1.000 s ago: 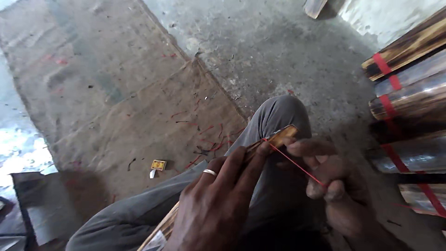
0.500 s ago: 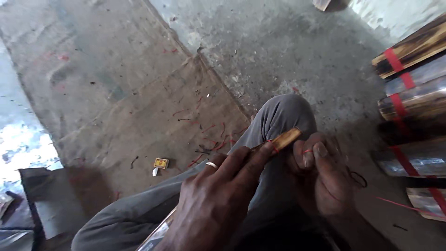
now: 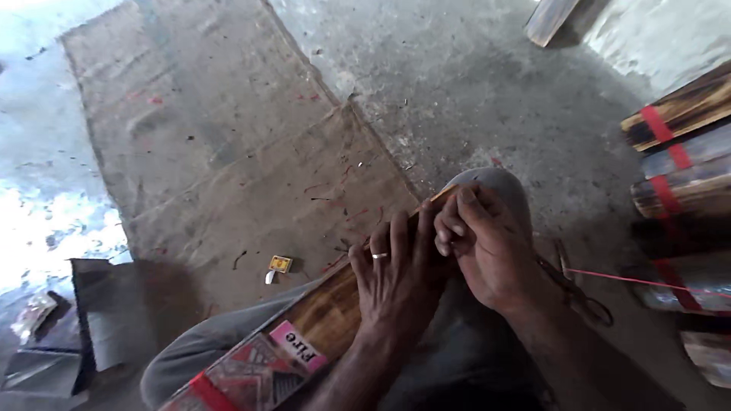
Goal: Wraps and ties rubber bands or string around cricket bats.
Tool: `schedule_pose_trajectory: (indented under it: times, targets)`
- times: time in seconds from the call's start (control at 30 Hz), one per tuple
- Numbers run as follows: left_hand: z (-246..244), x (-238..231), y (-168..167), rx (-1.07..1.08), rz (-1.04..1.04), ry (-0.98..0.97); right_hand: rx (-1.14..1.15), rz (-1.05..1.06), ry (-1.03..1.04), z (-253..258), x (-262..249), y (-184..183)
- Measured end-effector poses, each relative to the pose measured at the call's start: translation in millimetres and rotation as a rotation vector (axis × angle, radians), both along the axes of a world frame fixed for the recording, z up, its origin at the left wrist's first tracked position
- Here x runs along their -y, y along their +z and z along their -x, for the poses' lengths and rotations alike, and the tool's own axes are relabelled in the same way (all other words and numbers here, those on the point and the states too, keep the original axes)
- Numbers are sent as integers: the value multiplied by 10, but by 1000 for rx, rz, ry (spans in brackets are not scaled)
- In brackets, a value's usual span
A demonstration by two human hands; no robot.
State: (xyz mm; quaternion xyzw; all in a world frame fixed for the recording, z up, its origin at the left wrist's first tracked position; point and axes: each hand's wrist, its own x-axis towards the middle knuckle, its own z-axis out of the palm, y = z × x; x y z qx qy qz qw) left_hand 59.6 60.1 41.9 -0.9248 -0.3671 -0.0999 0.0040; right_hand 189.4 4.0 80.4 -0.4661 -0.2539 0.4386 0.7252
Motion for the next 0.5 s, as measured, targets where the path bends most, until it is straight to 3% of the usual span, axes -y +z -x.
schedule_pose_trajectory:
  times: [0.23, 0.5]
  targets:
    - [29, -189, 81, -7, 170, -41, 459, 184, -42, -71, 407, -29]
    - [26, -241, 136, -55, 248, -70, 302, 493, -35, 109, 945, -349]
